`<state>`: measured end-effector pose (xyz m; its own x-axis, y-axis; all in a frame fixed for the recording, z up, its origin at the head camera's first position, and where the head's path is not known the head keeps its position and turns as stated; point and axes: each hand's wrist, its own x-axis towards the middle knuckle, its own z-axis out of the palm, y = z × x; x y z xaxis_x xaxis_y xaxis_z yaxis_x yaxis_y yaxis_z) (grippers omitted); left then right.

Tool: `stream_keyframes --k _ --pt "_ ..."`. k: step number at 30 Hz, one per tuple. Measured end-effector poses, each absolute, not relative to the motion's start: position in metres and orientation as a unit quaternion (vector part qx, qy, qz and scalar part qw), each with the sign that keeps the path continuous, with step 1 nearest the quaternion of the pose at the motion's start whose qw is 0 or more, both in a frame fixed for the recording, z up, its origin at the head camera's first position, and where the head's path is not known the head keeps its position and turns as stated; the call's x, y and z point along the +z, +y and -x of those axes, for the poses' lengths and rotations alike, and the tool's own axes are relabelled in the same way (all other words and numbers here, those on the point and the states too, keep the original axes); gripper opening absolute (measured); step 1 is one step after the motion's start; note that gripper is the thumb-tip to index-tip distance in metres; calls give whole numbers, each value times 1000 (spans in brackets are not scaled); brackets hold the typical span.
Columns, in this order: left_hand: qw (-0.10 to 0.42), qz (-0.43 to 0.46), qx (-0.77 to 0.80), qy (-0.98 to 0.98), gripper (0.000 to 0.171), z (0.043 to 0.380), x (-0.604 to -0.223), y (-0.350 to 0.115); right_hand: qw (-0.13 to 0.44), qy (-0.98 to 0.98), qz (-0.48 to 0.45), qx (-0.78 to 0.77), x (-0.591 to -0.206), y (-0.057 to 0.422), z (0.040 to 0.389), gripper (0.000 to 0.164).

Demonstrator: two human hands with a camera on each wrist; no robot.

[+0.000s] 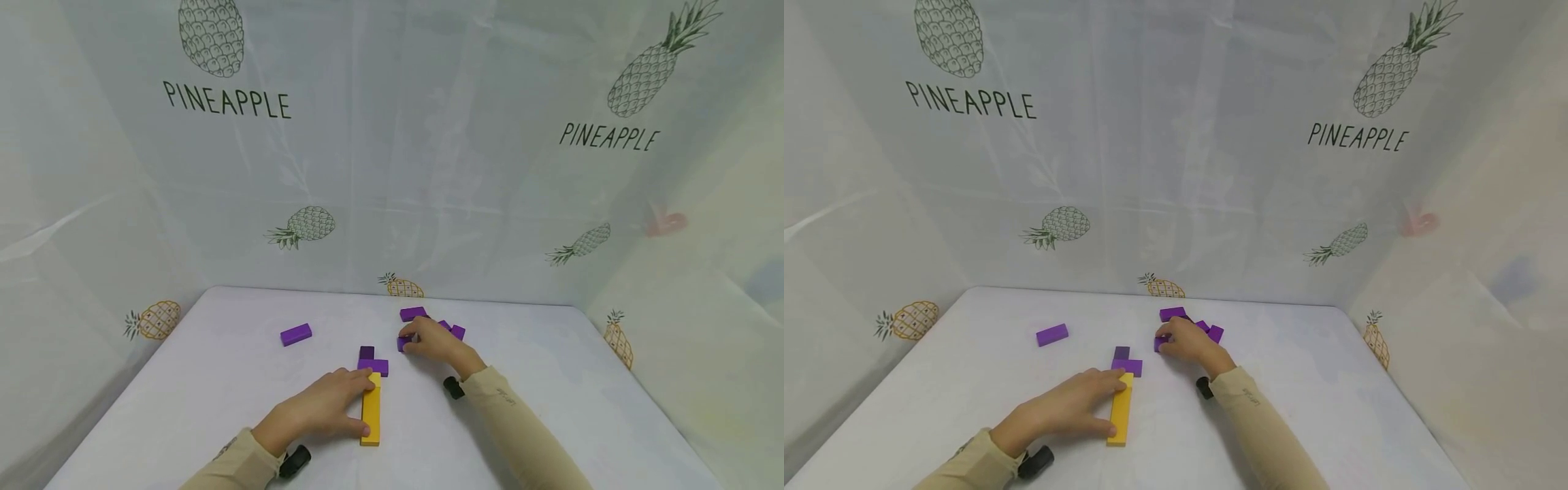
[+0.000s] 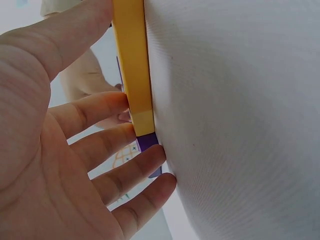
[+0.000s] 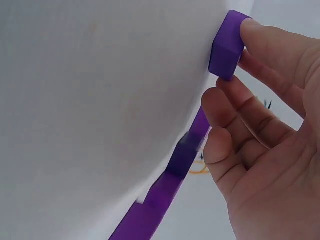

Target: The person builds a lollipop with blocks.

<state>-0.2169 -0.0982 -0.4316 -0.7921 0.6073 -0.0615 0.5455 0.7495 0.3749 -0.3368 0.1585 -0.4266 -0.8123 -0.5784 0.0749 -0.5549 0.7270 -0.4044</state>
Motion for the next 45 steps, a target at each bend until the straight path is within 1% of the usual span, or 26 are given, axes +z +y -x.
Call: stream_keyframes --k 5,11,19,45 --pt "90 -313 174 929 72 217 -431 -99 24 931 313 -188 -429 148 336 29" --pt "90 -315 173 929 72 216 -431 -99 36 928 314 -200 -428 139 335 29" --pt "85 -317 170 929 71 216 -432 -98 41 931 304 -195 -428 135 333 28" --pt "77 -318 172 929 70 215 -428 -97 63 920 323 -213 -429 119 331 20"
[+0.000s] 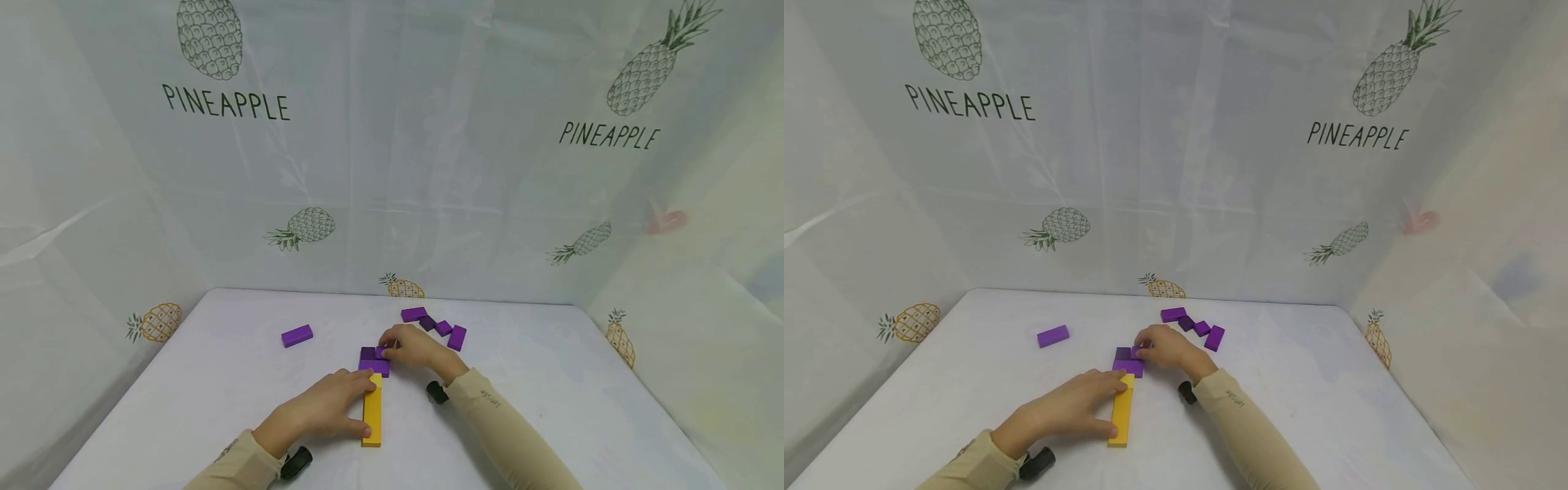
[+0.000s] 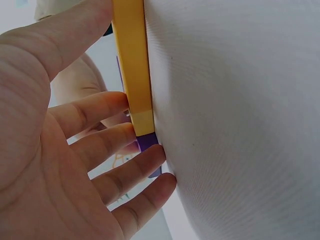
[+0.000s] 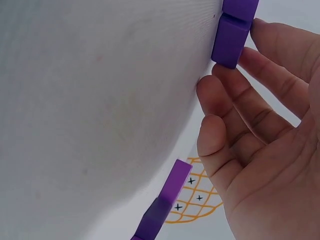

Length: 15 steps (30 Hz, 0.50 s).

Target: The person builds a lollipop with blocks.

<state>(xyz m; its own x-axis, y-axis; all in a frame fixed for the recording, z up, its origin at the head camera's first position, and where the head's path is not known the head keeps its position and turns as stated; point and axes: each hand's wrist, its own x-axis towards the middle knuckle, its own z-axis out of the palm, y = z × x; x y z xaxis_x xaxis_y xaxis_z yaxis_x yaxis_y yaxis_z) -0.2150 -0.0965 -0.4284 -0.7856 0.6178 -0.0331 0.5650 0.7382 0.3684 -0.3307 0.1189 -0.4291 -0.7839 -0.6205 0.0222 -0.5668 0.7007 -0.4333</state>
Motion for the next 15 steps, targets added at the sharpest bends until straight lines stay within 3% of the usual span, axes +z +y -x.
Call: stream_keyframes --k 15 --pt "79 -316 172 930 70 216 -430 -96 69 919 321 -216 -427 118 327 21"
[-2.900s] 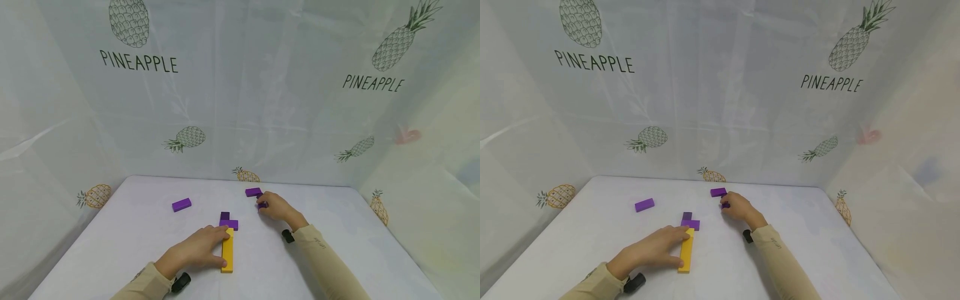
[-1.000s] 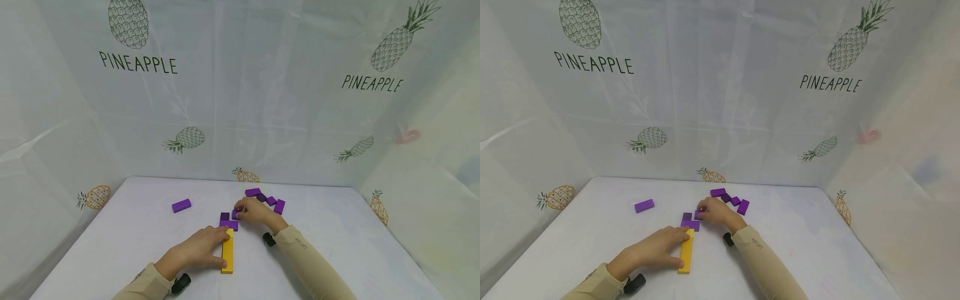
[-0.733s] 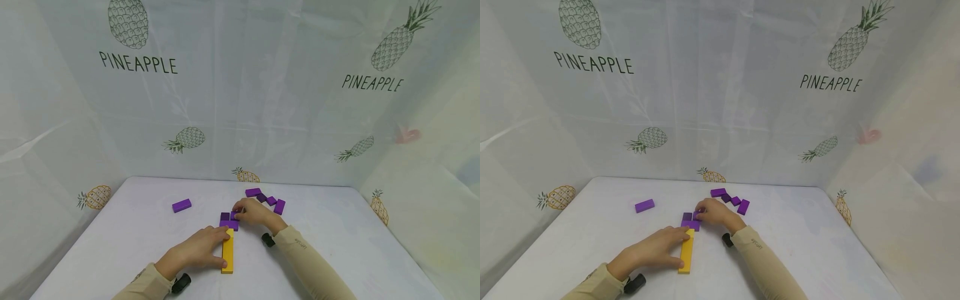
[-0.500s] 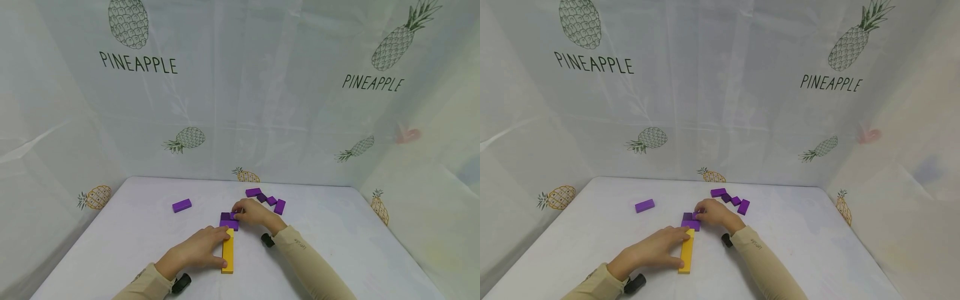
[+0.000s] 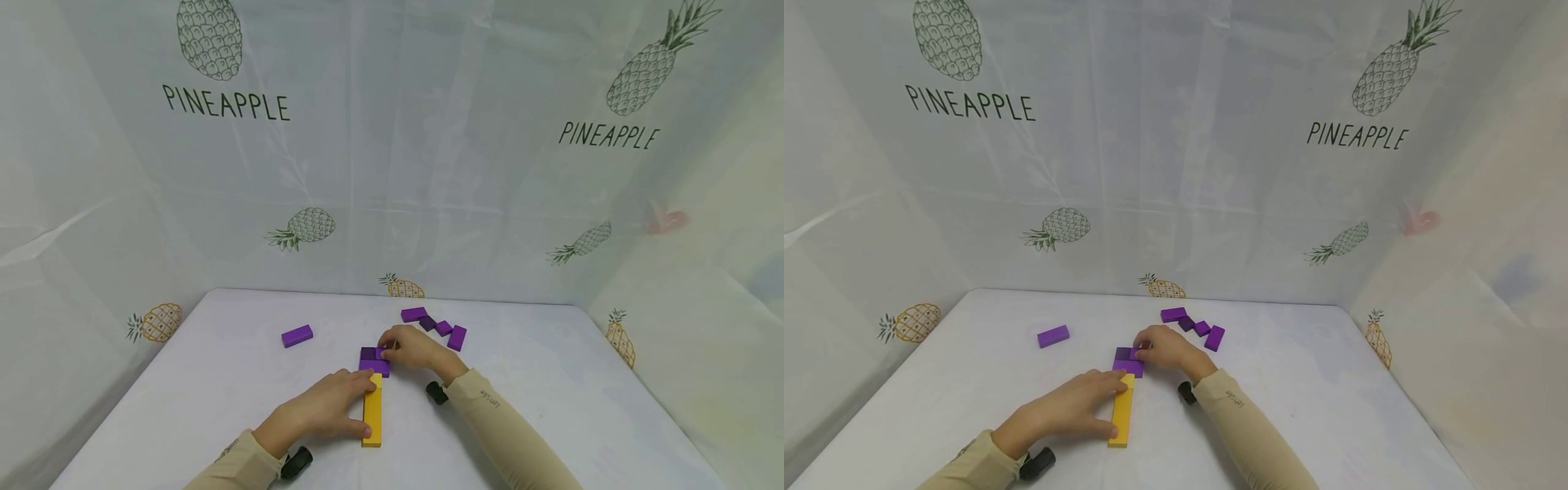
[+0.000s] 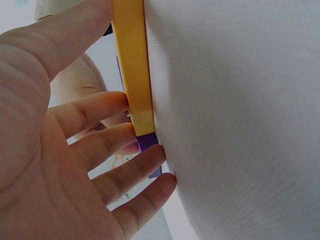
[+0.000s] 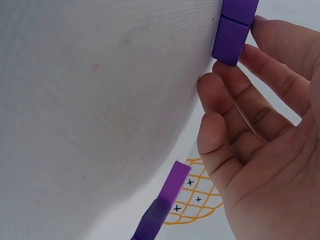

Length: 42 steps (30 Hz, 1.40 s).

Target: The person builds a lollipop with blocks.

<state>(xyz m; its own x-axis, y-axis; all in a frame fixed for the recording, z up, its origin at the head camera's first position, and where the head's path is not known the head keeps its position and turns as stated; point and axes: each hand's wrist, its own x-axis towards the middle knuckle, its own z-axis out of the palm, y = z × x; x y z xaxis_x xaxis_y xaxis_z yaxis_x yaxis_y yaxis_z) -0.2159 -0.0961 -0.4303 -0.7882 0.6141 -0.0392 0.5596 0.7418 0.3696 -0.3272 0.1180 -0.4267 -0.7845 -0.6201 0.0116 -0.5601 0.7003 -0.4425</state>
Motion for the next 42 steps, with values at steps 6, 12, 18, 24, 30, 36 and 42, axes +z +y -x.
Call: stream_keyframes --k 6,12,18,24,30,36,42 --pt "74 -320 171 929 70 216 -429 -97 69 920 320 -213 -427 117 329 21" --pt "76 -316 171 930 70 216 -430 -96 69 920 320 -215 -426 117 328 23" --pt "79 -311 174 931 71 216 -429 -96 63 917 318 -231 -421 124 325 30" --pt "87 -304 179 932 72 216 -428 -97 43 919 309 -242 -410 139 319 32" --pt "84 -308 176 931 72 215 -427 -97 31 918 300 -257 -406 155 315 32" --pt "87 -305 177 932 72 215 -429 -96 11 920 292 -260 -409 171 316 31" --pt "87 -308 179 930 72 214 -430 -96 -2 919 276 -283 -411 186 317 30"
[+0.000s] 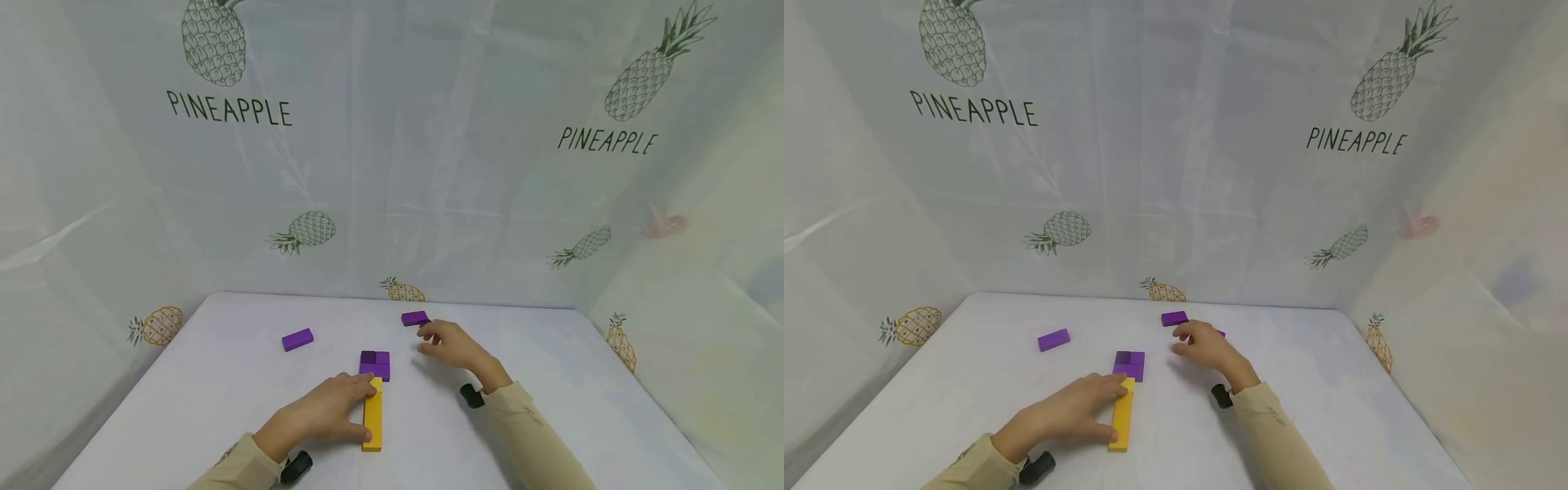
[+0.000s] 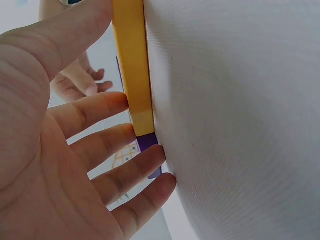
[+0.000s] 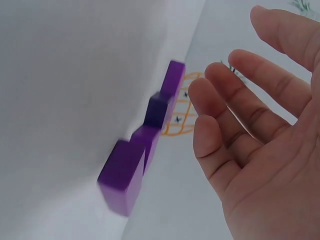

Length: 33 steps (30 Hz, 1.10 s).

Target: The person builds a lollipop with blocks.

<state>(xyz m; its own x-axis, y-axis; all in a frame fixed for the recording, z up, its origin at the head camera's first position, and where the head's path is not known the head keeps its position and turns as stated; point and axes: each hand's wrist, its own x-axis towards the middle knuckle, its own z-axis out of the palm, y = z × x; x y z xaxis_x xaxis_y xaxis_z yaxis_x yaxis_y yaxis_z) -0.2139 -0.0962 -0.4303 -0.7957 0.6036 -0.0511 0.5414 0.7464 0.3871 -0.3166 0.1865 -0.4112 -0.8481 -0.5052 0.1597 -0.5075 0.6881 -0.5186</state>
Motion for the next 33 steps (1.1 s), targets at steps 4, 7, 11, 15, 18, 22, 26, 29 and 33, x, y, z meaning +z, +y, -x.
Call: stream_keyframes --k 4,7,11,15,18,22,26,29,33 --pt "82 -311 174 931 72 214 -432 -96 15 -918 -261 299 -414 195 320 30" --pt "81 -312 173 931 72 213 -433 -96 32 -919 -246 305 -417 203 323 30" --pt "85 -312 177 930 71 213 -433 -97 50 -930 -220 291 -418 214 326 36" --pt "92 -299 181 932 71 213 -432 -97 44 -942 -194 270 -418 226 327 48" --pt "97 -292 183 934 71 214 -432 -97 37 -950 -178 252 -419 233 329 53" --pt "97 -295 182 933 71 215 -433 -96 34 -957 -163 239 -422 239 331 56" --pt "93 -296 178 934 72 214 -432 -96 42 -960 -160 228 -427 243 334 56" --pt "91 -297 178 934 72 213 -431 -96 44 -963 -152 218 -431 246 337 54" --pt "93 -297 179 933 72 213 -430 -96 33 -966 -144 214 -434 250 338 51"
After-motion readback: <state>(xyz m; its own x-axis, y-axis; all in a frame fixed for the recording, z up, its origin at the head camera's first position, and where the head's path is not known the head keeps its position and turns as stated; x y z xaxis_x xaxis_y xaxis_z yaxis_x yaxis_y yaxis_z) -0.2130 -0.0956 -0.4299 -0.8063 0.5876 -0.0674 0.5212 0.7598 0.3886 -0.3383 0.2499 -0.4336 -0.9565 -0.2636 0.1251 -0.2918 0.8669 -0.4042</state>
